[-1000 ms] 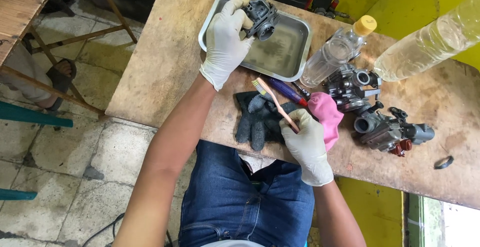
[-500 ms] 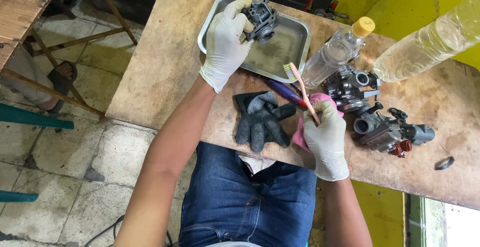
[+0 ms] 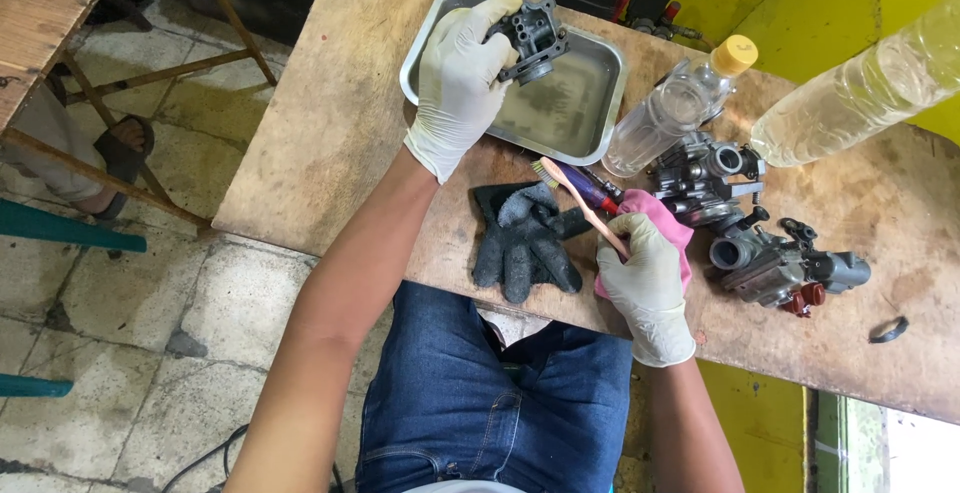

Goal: Cleaning motorcycle carburetor components using a toothbrush and a cloth at a workbench.

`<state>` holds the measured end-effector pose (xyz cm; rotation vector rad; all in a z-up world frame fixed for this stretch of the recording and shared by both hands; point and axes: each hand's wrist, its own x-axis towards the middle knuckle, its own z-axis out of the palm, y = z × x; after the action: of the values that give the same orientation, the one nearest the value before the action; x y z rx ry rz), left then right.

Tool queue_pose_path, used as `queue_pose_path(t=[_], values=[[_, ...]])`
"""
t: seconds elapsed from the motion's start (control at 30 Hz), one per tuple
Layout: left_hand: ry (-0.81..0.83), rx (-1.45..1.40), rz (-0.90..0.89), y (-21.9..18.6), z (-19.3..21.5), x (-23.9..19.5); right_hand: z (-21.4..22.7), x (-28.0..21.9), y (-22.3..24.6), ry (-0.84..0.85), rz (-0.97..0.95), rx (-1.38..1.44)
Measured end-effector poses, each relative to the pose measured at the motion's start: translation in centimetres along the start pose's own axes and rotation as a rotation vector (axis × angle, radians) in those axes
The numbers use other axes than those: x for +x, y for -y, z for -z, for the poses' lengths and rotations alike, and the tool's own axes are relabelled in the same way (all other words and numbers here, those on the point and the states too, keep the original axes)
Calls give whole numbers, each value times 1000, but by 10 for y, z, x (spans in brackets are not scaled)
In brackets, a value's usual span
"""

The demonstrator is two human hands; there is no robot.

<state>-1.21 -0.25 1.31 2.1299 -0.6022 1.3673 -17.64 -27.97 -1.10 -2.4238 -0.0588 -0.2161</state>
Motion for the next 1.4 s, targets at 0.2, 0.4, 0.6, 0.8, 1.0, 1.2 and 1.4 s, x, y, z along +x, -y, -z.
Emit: queue_pose_path(t=[0.2, 0.4, 0.6, 0.8, 1.0, 1.2, 1.4], values=[[-19, 32, -31, -7, 6, 6, 1, -4, 9, -41, -25, 94], [-45, 78, -62, -5, -2, 1, 2, -6, 13, -56, -16, 105], [-34, 68, -61, -7, -4, -1, 0, -5, 1, -47, -53, 77], [-74, 63, -146, -13, -3, 2, -1, -7, -2, -74, 38, 107], [-69, 17, -170, -23, -1, 3, 0, -6, -6, -67, 21, 128], [55, -77, -132, -38, 18, -1, 2, -8, -1, -76, -46, 170], [-51, -201, -72, -34, 29, -39, -7, -6, -10, -188, -86, 239]])
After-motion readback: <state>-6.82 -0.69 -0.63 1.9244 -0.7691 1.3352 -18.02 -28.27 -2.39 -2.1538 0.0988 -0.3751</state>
